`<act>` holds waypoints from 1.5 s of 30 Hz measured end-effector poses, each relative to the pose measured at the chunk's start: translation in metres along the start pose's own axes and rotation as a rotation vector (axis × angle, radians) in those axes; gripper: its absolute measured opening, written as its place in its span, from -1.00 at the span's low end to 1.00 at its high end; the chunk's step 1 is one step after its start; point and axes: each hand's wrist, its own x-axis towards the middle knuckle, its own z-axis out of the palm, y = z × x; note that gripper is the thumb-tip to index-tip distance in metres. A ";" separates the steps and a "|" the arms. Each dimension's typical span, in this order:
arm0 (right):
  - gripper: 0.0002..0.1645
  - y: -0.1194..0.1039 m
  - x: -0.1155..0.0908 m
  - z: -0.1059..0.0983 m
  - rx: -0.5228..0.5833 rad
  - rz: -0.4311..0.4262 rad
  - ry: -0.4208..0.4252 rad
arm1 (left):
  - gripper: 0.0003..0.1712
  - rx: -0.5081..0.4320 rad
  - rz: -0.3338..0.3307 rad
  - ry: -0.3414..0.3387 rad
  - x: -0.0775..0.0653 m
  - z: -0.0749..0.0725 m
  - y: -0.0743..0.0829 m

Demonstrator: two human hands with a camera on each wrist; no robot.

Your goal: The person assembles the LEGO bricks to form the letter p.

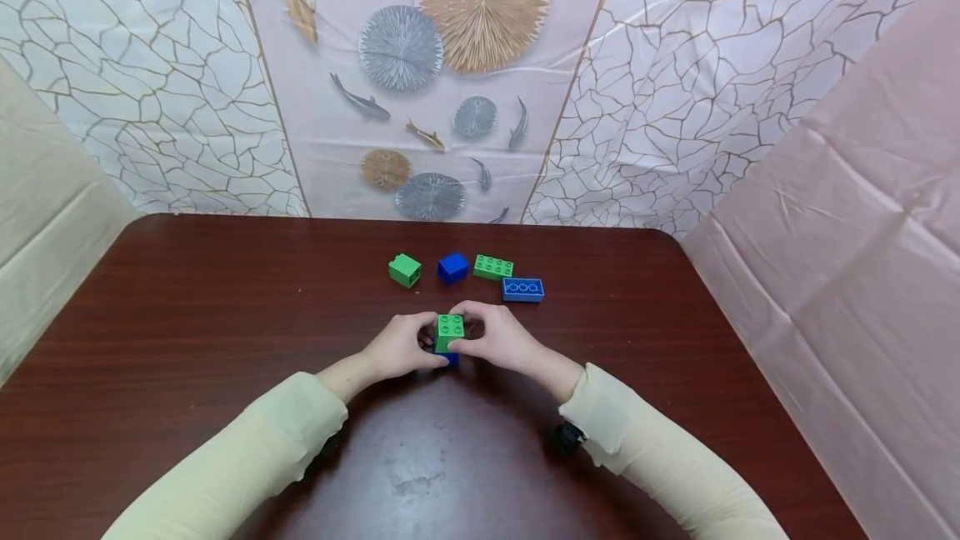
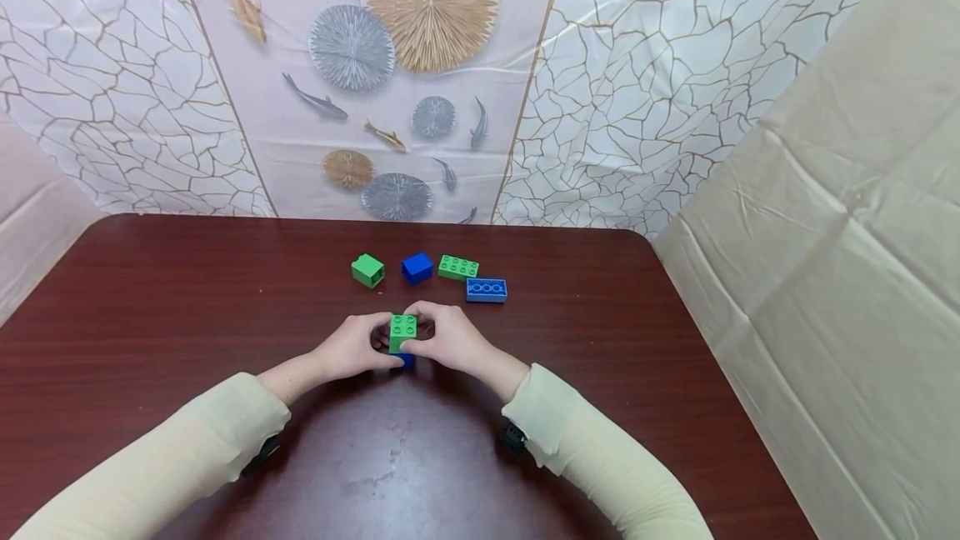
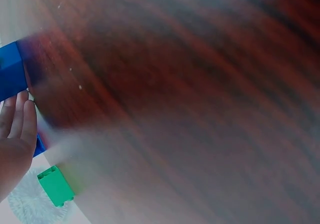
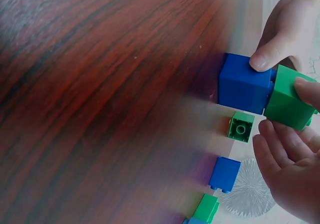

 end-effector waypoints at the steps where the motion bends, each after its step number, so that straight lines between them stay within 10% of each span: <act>1: -0.63 0.000 0.000 0.000 -0.008 -0.002 0.000 | -0.64 -0.003 -0.002 -0.001 0.000 0.000 0.000; 25: -0.51 -0.001 -0.001 0.001 -0.225 -0.051 -0.028 | -0.67 0.005 0.003 0.002 0.000 -0.001 0.000; 45: -0.60 -0.009 0.007 0.000 -0.149 -0.148 0.034 | -0.54 -0.016 0.023 -0.010 0.000 0.000 -0.003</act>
